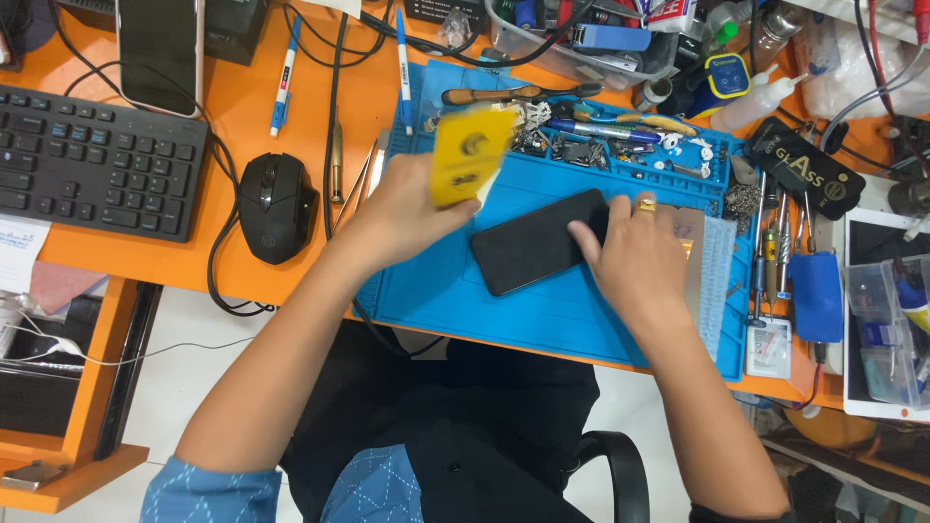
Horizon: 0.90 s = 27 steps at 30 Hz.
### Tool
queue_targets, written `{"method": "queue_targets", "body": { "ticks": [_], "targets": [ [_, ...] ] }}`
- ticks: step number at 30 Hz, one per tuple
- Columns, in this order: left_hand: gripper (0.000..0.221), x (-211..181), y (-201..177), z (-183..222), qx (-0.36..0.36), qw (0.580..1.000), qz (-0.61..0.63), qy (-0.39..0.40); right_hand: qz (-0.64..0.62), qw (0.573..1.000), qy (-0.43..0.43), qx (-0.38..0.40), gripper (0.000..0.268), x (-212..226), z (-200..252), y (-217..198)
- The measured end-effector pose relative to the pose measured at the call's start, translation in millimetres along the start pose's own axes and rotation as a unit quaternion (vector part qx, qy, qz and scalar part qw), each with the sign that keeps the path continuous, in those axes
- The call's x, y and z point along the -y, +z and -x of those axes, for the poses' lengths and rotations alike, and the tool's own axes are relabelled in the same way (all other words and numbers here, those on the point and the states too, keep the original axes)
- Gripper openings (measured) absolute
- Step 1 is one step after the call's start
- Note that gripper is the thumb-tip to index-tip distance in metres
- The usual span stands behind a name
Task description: The person uses a yellow plastic prying tool to separate the back cover of a black smartphone. They repeatedly slide the tool along the edges and pry at the corners to loosen the casing. Finally, they lift the back cover off, exposing the internal battery and components.
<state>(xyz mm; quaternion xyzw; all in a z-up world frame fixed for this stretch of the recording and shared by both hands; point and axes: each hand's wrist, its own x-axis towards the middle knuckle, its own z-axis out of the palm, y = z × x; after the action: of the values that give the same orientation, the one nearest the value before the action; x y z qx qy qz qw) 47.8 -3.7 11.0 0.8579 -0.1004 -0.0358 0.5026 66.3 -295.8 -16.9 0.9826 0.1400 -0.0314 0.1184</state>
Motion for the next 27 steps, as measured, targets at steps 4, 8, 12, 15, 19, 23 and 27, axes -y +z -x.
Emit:
{"method": "queue_targets", "body": {
  "ticks": [4, 8, 12, 15, 19, 23, 27],
  "targets": [
    [0.033, -10.2, 23.7, -26.6, 0.048, 0.999, -0.002, 0.008, 0.033, 0.996, -0.077, -0.038, 0.096, 9.9, 3.3, -41.7],
    [0.032, -5.9, 36.7, -42.3, 0.084, 0.996, 0.006, 0.021, -0.115, 0.966, -0.222, -0.058, 0.104, 10.4, -5.3, -16.1],
    [0.038, -7.3, 38.0, -44.4, 0.115, 0.993, -0.003, 0.004, -0.136, 0.958, -0.245, -0.063, 0.097, 8.0, -11.2, 5.2],
    [0.04, -7.6, 39.9, -46.7, 0.115, 0.993, -0.002, 0.006, -0.11, 0.959, -0.252, -0.074, 0.098, 8.1, -12.7, 10.1],
    [0.04, -7.6, 40.5, -49.0, 0.123, 0.992, -0.005, -0.002, -0.122, 0.959, -0.248, -0.065, 0.098, 8.1, -14.1, 8.5],
    [0.038, -1.7, 41.2, -56.5, 0.141, 0.989, -0.036, 0.022, -0.116, 0.954, -0.268, -0.074, 0.103, 5.5, -19.9, 18.3],
    [0.039, 1.9, 43.6, -69.0, 0.171, 0.982, -0.062, 0.046, -0.149, 0.948, -0.271, -0.073, 0.107, 7.4, -21.6, 13.5]
  ]
}}
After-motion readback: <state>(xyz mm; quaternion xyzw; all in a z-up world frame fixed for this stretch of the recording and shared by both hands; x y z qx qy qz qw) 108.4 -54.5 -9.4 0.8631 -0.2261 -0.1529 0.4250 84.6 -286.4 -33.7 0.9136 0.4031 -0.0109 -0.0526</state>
